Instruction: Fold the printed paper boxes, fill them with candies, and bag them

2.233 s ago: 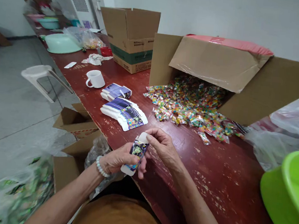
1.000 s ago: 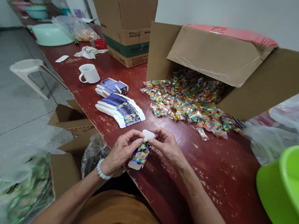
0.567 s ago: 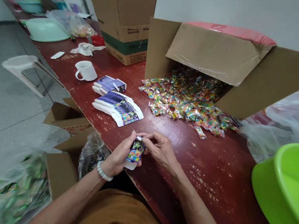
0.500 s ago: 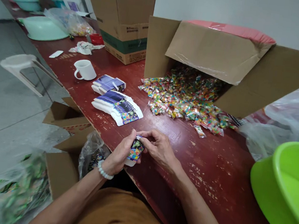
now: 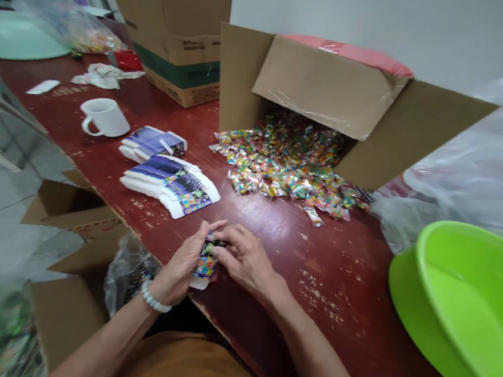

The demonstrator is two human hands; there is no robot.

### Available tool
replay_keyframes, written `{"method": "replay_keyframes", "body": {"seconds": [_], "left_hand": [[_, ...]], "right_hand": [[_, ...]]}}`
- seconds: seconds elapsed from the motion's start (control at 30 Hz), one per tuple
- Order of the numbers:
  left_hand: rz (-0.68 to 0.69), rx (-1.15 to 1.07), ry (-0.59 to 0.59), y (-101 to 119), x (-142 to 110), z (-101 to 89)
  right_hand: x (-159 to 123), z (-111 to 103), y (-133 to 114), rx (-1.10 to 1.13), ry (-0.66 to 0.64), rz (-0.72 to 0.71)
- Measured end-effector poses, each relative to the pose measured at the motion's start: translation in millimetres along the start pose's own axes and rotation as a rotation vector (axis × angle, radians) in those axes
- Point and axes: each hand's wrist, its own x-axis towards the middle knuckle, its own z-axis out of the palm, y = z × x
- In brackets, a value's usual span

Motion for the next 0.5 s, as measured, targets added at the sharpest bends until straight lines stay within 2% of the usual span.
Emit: {"method": "replay_keyframes", "body": {"seconds": [0.07, 0.13, 0.2, 0.23, 0.27, 0.33, 0.4, 0.5], "left_hand": [[-0.033, -0.081, 0.004, 0.9, 6.9, 3.1], [-0.031, -0.148, -0.015, 1.8, 14.3, 3.9], [0.009, -0.154, -0.039, 2.3, 20.3, 0.8], [0.032, -0.126, -0.041, 2.3, 22.6, -2.6], [0.049, -0.078, -0.037, 2.1, 24.3, -7.0], [0.098, 0.086, -0.001, 1.7, 26.3, -18.5], [0.189, 0.319, 0.077, 2.6, 26.5, -31.3], [0.301, 0.672, 0.216, 8.6, 21.3, -46.1]], "right_hand": [[3.4, -4.4, 8.6, -0.163, -0.016, -0.02], [8.8, -21.0, 23.2, -0.219, 0.01, -0.01], [11.8, -49.9, 41.7, -0.289, 0.145, 0.07], [11.3, -67.0, 51.8, -0.389, 0.259, 0.167], [9.2, -84.2, 61.8, -0.517, 0.364, 0.3], [0.7, -114.3, 80.4, -0.79, 0.51, 0.653], [-10.7, -133.7, 94.6, -0.847, 0.547, 0.786], [-24.0, -143.1, 105.8, -0.834, 0.52, 0.833]]}}
